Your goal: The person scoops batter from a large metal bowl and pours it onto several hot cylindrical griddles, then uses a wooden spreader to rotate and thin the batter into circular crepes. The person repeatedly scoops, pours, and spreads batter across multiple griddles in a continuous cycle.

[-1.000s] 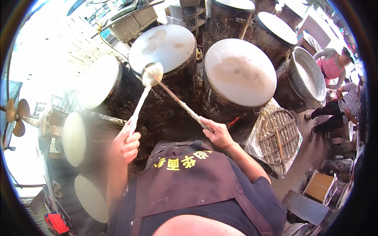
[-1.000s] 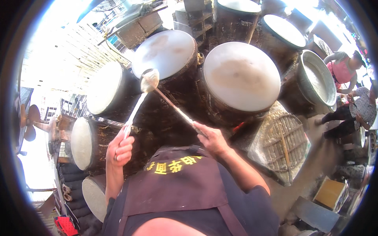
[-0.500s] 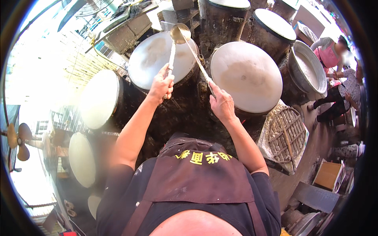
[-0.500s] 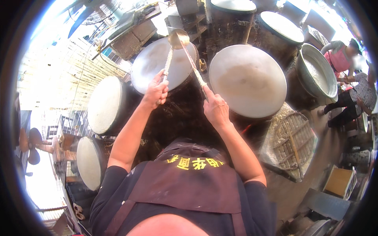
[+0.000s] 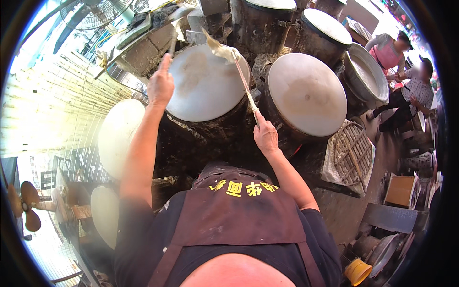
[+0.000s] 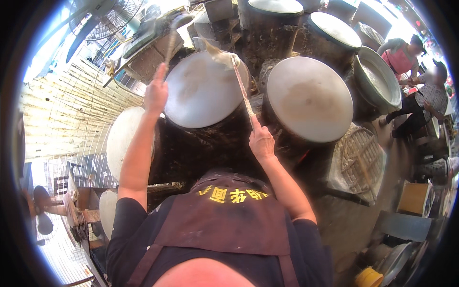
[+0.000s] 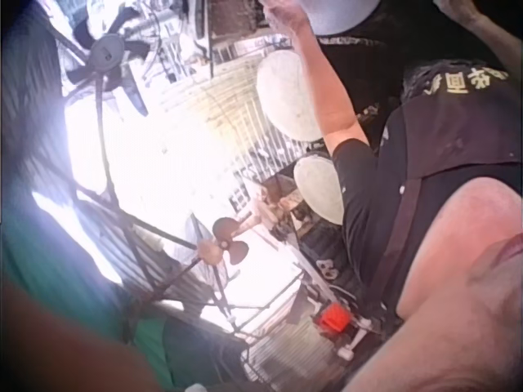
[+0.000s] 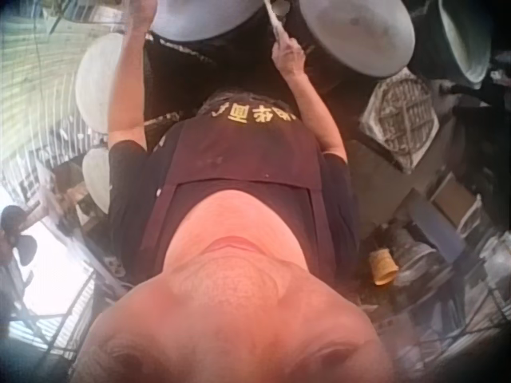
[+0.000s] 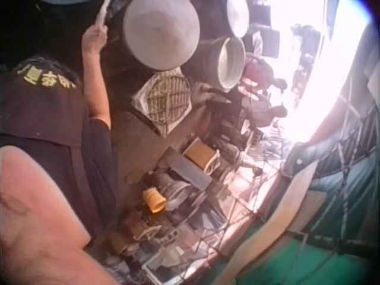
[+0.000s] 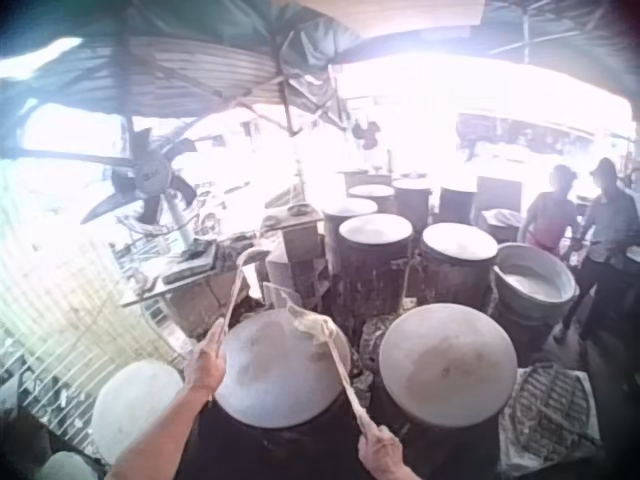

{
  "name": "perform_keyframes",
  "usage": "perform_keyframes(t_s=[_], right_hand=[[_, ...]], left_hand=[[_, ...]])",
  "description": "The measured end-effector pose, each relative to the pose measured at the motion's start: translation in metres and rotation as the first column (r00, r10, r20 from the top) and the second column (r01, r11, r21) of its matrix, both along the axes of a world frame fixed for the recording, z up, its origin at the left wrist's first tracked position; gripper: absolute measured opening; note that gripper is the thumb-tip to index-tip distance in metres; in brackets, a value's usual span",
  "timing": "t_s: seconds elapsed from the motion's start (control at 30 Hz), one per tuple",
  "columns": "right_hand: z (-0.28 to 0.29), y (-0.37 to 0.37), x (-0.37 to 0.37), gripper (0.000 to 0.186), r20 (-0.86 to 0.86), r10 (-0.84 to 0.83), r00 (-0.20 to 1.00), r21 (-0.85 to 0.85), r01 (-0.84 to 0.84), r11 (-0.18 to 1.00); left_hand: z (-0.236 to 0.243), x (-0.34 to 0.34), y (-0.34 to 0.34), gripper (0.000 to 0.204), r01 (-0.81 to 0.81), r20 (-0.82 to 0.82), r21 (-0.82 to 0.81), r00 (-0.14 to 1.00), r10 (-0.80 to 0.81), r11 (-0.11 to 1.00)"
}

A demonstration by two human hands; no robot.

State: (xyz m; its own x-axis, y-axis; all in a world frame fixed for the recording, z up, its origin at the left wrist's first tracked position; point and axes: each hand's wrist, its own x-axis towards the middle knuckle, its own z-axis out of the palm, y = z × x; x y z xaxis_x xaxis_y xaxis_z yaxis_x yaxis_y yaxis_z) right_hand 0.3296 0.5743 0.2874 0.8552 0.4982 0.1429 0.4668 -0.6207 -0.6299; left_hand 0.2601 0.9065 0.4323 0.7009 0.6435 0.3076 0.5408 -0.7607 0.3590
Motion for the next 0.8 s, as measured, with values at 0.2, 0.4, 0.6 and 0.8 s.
perform_keyframes(t_s=[0.2,0.4,0.6,0.8], right_hand=[[0.013,0.011,-0.016,0.054,-0.049,0.016,0.999,0.394,0.004,0.919],[0.004,0.081,-0.008,0.052,-0.214,0.003,0.977,0.225,0.046,0.973],[0.004,0.078,0.012,0.05,-0.128,-0.101,0.987,0.221,0.127,0.967],[0.002,0.145,0.006,0.052,-0.113,-0.06,0.992,0.078,0.069,0.995]], left_hand=[[-0.007,-0.057,0.02,0.061,0.371,0.437,-0.416,0.882,-0.175,0.83],[0.024,-0.134,-0.052,0.057,0.407,0.448,-0.857,0.891,0.068,0.316],[0.027,-0.232,-0.048,0.051,0.319,0.336,-0.942,0.866,0.37,0.108],[0.015,-0.281,-0.033,0.053,0.56,0.46,-0.828,0.713,0.529,-0.036]])
